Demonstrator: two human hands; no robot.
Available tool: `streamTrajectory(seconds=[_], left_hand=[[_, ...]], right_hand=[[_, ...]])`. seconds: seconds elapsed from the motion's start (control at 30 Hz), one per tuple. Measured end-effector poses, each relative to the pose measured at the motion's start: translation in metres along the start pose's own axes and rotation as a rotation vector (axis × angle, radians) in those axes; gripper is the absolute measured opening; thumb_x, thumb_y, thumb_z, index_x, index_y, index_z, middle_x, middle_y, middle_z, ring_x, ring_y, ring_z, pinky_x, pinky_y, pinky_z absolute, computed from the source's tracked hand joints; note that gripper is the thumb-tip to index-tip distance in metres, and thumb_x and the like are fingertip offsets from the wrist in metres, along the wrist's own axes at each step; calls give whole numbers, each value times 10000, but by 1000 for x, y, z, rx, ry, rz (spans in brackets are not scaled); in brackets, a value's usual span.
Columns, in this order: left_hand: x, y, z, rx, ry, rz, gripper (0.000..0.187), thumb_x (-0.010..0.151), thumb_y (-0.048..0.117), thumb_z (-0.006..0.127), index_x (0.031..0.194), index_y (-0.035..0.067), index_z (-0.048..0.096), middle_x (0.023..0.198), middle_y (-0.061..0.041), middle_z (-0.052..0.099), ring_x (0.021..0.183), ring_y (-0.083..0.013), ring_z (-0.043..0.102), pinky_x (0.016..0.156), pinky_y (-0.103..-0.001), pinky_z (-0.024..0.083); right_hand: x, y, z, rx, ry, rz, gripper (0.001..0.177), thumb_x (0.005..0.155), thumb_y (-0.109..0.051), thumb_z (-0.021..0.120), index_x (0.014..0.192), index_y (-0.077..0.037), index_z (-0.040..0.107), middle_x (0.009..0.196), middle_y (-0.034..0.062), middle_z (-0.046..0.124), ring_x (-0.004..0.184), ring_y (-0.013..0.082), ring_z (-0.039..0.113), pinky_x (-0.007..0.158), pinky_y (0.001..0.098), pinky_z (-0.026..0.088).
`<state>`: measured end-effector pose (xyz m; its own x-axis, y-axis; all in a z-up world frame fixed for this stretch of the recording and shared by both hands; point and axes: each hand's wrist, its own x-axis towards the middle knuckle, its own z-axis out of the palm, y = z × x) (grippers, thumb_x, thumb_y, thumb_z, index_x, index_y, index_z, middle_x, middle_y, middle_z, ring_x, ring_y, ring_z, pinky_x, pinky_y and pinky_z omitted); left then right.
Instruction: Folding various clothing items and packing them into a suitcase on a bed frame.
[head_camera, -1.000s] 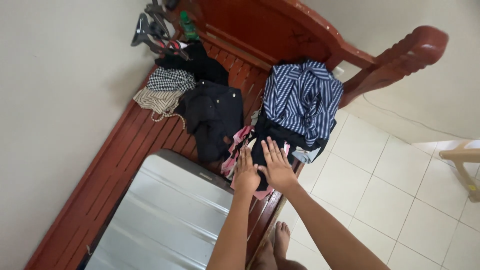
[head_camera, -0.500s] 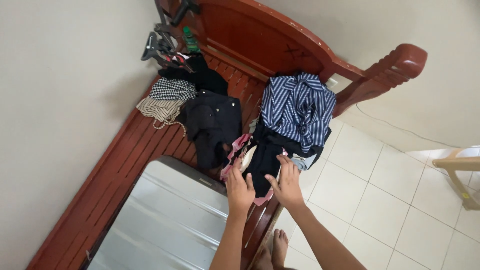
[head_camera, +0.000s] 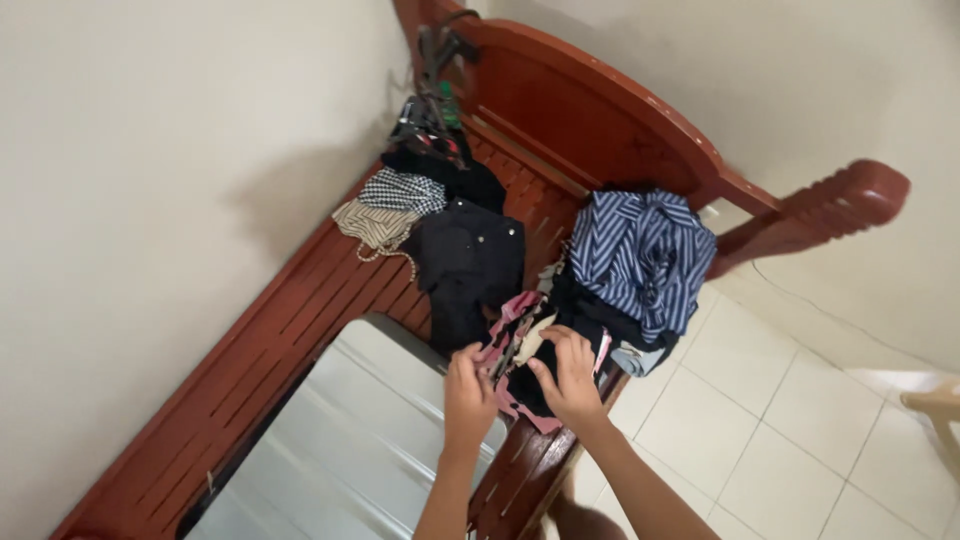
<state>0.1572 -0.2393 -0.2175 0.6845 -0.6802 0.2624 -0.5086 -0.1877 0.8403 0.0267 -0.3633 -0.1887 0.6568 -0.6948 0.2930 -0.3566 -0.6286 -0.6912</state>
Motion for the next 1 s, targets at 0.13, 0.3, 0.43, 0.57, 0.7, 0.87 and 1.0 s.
streamTrajectory(seconds=[0.13, 0.3, 0.43, 0.57, 0.7, 0.87, 1.0], left_hand=[[11, -24, -9, 19, 8, -95, 377, 931, -62, 529, 1304, -6, 530, 1081, -208, 649, 995, -420, 620, 844, -497, 494], [38, -47, -15, 41, -58, -256, 544, 886, -88, 526, 1413, 17, 447, 1118, -202, 683, 1000, -410, 669, 862, -479, 537], [64, -79, -5, 109, -75, -303, 654, 886, -91, 535, 1497, 34, 340, 1282, -220, 640, 1125, -440, 633, 900, -504, 516], [97, -95, 11, 159, -131, -405, 684, 886, -71, 548, 1517, 44, 310, 1386, -245, 537, 1179, -468, 561, 924, -539, 493], [126, -108, 35, 185, -85, -368, 701, 834, -60, 597, 1486, 86, 385, 1386, -250, 525, 1199, -480, 540, 974, -561, 464], [146, -137, 60, 75, 69, -328, 641, 810, -99, 554, 1415, 86, 451, 1334, -234, 593, 1172, -456, 591, 937, -530, 498], [138, -168, 76, 25, 120, -325, 589, 822, -108, 538, 1384, 64, 488, 1238, -229, 642, 1153, -431, 622, 940, -501, 512]], right_hand=[[23, -3, 12, 62, -82, -56, 364, 911, -152, 692, 1245, -49, 591, 1294, 149, 564, 1186, 366, 503, 1026, 453, 377], [63, 14, 41, 128, -152, -150, 391, 900, -90, 679, 1269, -23, 569, 1306, 159, 539, 1159, 375, 503, 1011, 440, 411], [103, 32, 56, 164, -329, -98, 414, 918, -60, 655, 1316, -33, 545, 1317, 161, 511, 1161, 370, 505, 991, 432, 441], [139, 74, 84, 172, -486, -22, 411, 957, -66, 634, 1347, -47, 509, 1329, 158, 489, 1174, 351, 506, 971, 422, 476], [178, 128, 120, 160, -511, -51, 457, 940, -45, 649, 1370, -35, 493, 1326, 170, 491, 1182, 350, 521, 986, 431, 464], [217, 228, 185, 166, -458, -96, 562, 831, -13, 692, 1367, -45, 528, 1265, 172, 554, 1051, 308, 632, 929, 394, 539], [236, 342, 266, 200, -523, 111, 559, 834, -31, 695, 1378, -67, 572, 1189, 136, 615, 982, 257, 651, 869, 375, 555]])
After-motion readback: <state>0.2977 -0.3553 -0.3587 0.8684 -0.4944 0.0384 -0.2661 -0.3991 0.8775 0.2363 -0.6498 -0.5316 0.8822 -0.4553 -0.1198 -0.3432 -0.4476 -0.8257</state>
